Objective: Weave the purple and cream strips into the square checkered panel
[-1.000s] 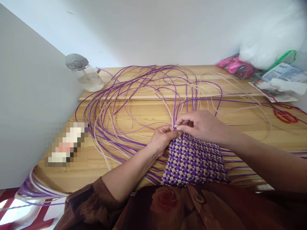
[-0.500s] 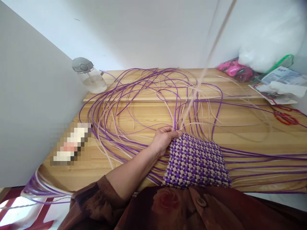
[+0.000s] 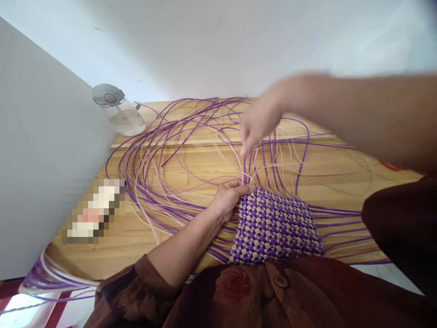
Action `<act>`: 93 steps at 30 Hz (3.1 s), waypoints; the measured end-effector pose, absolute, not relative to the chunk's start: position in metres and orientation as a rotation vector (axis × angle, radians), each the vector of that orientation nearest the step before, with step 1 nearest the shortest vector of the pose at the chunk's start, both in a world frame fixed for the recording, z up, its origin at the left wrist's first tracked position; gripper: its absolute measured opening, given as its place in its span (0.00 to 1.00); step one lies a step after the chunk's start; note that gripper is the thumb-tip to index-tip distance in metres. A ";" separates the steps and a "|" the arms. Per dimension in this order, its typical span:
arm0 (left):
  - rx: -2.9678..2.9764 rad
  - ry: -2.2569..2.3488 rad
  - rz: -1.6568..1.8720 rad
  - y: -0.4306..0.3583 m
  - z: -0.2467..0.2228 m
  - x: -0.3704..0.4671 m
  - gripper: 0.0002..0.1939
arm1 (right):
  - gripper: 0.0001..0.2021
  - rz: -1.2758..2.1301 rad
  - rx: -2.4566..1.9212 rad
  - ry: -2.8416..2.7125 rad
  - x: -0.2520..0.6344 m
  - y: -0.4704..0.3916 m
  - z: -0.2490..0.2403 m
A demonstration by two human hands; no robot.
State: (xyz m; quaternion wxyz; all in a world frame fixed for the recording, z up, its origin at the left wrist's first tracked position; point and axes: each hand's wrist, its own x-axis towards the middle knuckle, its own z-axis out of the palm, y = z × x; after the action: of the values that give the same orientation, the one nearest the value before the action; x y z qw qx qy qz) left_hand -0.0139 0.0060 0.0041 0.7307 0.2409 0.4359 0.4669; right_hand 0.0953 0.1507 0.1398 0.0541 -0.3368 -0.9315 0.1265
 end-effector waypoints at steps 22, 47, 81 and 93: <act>0.476 0.912 1.112 0.004 0.008 -0.014 0.17 | 0.07 0.872 -0.265 -3.091 0.094 0.115 0.083; 0.511 0.897 1.077 0.003 0.005 -0.014 0.18 | 0.07 0.849 -0.909 -2.272 0.159 -0.005 0.068; 0.654 1.001 1.027 0.004 0.008 -0.020 0.24 | 0.05 0.677 -0.741 -2.176 0.150 -0.016 0.025; 0.669 1.001 1.061 0.003 0.005 -0.015 0.23 | 0.09 0.739 -0.709 -2.256 0.150 -0.014 0.035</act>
State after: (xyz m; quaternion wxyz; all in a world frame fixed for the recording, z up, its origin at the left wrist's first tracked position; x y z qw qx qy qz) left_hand -0.0153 0.0028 0.0054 0.6949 0.3000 0.4485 0.4754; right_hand 0.1502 -0.0138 0.0353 0.3261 -0.2706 -0.8608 0.2819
